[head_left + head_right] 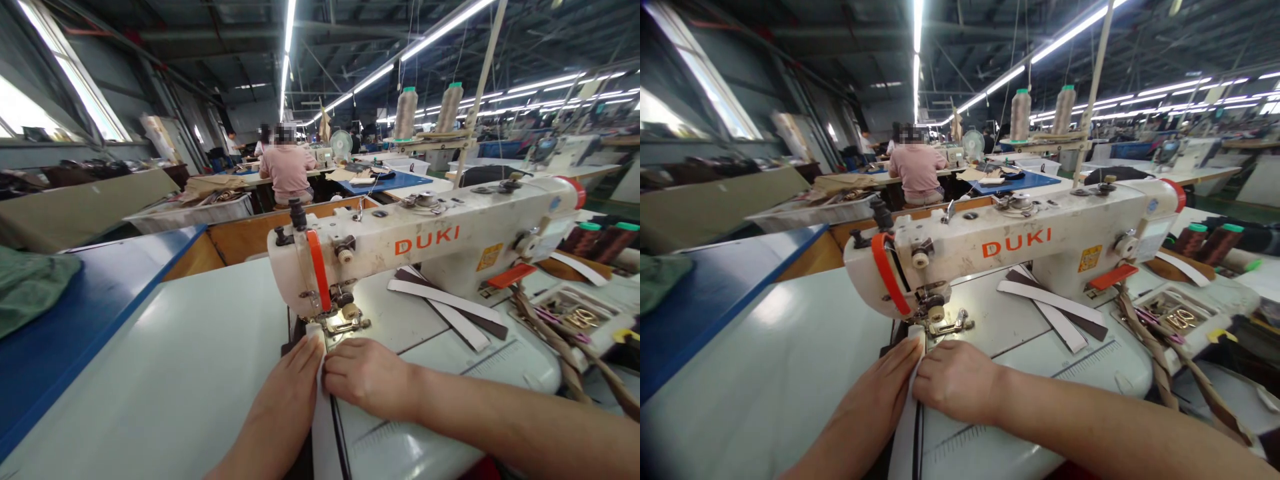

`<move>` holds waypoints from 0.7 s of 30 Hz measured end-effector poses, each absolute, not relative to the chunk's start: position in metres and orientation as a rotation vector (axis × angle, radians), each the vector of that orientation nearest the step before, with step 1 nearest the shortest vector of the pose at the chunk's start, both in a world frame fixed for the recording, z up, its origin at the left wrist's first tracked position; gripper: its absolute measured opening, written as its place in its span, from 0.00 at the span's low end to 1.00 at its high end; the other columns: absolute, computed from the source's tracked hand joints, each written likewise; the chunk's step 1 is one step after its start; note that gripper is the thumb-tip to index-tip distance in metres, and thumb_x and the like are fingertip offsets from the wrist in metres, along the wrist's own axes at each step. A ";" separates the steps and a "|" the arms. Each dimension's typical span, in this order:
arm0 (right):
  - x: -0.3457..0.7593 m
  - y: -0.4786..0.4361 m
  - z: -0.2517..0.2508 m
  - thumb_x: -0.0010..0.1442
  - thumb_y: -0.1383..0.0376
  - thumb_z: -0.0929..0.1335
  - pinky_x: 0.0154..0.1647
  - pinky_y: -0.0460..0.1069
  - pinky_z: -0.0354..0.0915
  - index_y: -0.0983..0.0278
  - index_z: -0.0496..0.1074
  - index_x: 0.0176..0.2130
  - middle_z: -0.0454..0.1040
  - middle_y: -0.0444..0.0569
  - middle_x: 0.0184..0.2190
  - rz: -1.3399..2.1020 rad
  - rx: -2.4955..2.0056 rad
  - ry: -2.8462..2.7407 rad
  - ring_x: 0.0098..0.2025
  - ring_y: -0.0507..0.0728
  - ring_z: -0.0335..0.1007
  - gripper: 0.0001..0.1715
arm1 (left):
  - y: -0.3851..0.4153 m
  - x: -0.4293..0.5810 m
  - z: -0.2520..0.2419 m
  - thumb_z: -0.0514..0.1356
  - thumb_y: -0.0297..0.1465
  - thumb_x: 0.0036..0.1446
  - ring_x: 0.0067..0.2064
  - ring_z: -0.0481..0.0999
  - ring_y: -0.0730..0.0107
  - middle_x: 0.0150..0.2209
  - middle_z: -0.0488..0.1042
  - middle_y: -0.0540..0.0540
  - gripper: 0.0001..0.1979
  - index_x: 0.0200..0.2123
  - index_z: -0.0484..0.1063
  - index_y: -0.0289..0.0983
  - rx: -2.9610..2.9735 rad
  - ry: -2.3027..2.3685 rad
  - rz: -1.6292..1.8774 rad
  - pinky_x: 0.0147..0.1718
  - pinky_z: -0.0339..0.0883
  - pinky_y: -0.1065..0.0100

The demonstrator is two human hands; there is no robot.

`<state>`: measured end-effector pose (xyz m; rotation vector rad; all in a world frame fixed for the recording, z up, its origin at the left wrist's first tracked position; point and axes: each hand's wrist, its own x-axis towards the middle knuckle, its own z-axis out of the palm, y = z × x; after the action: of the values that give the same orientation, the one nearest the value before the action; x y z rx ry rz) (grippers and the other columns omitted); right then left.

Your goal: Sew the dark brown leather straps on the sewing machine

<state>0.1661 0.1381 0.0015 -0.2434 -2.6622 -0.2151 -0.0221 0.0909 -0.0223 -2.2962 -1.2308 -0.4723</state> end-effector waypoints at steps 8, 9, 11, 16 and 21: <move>0.170 0.140 -0.001 0.67 0.69 0.62 0.37 0.50 0.63 0.65 0.68 0.28 0.72 0.44 0.28 -0.176 -0.248 -2.642 0.33 0.55 0.67 0.15 | 0.093 -0.018 -0.013 0.44 0.20 0.60 0.51 0.76 0.65 0.49 0.77 0.39 0.21 0.52 0.67 0.31 -2.323 -1.164 -0.510 0.49 0.73 0.64; 0.170 0.138 -0.001 0.67 0.69 0.62 0.37 0.50 0.63 0.65 0.68 0.28 0.72 0.45 0.28 -0.169 -0.254 -2.639 0.33 0.55 0.67 0.15 | 0.092 -0.017 -0.014 0.44 0.20 0.60 0.51 0.77 0.65 0.49 0.77 0.39 0.20 0.52 0.67 0.31 -2.321 -1.157 -0.527 0.49 0.73 0.65; 0.172 0.136 0.000 0.67 0.69 0.62 0.37 0.50 0.63 0.65 0.68 0.28 0.72 0.45 0.28 -0.159 -0.263 -2.634 0.33 0.55 0.67 0.15 | 0.091 -0.016 -0.013 0.44 0.21 0.61 0.51 0.76 0.64 0.49 0.77 0.38 0.20 0.53 0.66 0.31 -2.326 -1.163 -0.541 0.49 0.73 0.65; 0.173 0.138 0.002 0.66 0.69 0.62 0.36 0.50 0.63 0.65 0.69 0.28 0.71 0.44 0.28 -0.150 -0.272 -2.631 0.33 0.55 0.67 0.14 | 0.091 -0.012 -0.006 0.43 0.21 0.62 0.49 0.78 0.63 0.47 0.78 0.36 0.19 0.49 0.67 0.28 -2.323 -1.140 -0.525 0.48 0.74 0.64; 0.172 0.141 0.002 0.67 0.70 0.62 0.36 0.50 0.62 0.66 0.69 0.28 0.71 0.45 0.28 -0.153 -0.265 -2.639 0.33 0.55 0.66 0.15 | 0.092 -0.013 -0.004 0.43 0.21 0.62 0.49 0.78 0.62 0.47 0.78 0.37 0.19 0.49 0.68 0.29 -2.321 -1.140 -0.502 0.48 0.74 0.63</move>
<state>0.1724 0.1409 0.0022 -0.2647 -2.6387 -0.1527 -0.0130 0.0918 -0.0038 -2.3207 -1.1402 -0.5023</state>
